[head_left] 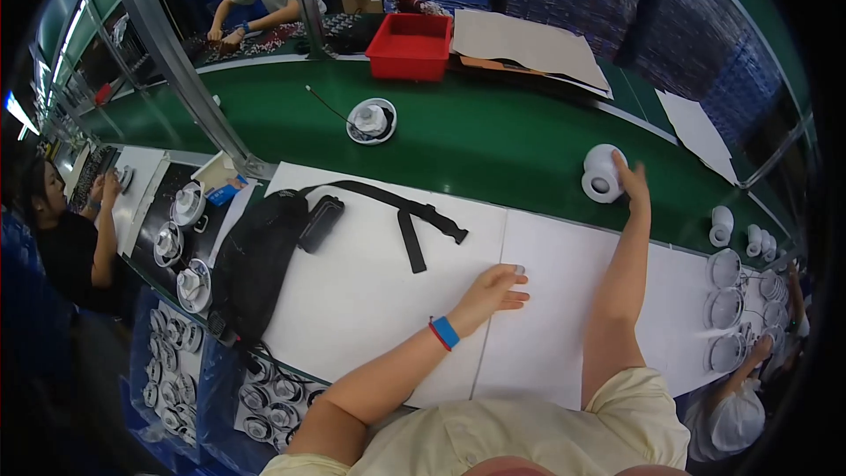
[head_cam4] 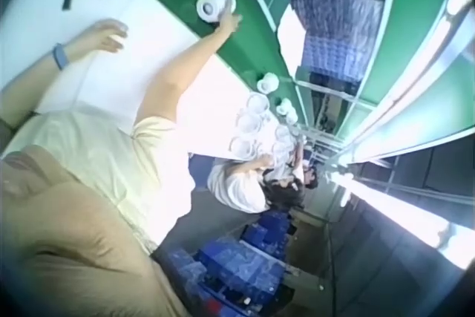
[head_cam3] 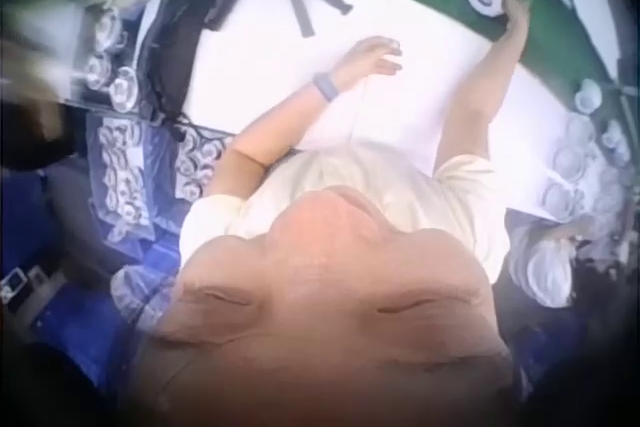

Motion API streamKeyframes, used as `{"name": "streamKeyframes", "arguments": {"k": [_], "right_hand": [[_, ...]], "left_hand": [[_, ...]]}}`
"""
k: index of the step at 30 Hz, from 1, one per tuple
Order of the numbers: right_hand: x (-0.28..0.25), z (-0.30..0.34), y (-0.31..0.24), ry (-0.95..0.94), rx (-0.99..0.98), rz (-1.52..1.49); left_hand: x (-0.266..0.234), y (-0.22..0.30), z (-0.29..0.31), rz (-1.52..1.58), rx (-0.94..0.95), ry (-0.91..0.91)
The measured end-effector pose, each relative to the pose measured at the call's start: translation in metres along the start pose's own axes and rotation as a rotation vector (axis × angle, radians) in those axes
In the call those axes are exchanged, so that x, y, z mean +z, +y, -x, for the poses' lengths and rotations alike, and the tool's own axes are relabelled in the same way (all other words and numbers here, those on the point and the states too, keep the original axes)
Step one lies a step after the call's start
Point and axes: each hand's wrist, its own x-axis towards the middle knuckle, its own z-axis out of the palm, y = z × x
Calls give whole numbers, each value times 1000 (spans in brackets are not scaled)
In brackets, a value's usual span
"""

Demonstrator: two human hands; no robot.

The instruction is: Manually assembling lamp components by attaching white dome covers to metallic bases on an assembly line.

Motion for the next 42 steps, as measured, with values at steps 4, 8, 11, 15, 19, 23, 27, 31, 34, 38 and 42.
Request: {"name": "streamKeyframes", "arguments": {"k": [4,8,11,15,19,23,27,31,34,38,42], "right_hand": [[98,49,-73,840,-730,283],[285,115,-116,-361,-356,-344],[372,114,-115,-631,2,-623],[395,93,-118,-505,-174,-369],[361,93,-87,-463,-153,-508],[281,150,-58,-729,-191,-552],[164,211,-9,-934,-169,-621],[100,250,42,-872,-132,-560],[50,267,40,-956,-121,-379],[-69,221,64,-514,-674,399],[-284,154,105,1213,-417,742]], "left_hand": [[7,-12,-7,-107,100,36],[-8,-16,-3,-37,430,249],[-26,13,-10,-94,760,598],[-56,37,-18,-39,856,740],[-65,47,-23,-156,910,819],[-59,72,7,-692,1201,1020],[30,58,35,-761,1069,786],[89,5,36,-682,1076,458],[102,-19,34,-703,1002,261],[117,-23,35,-1158,1121,338],[123,-23,31,-1235,1192,352]]}}
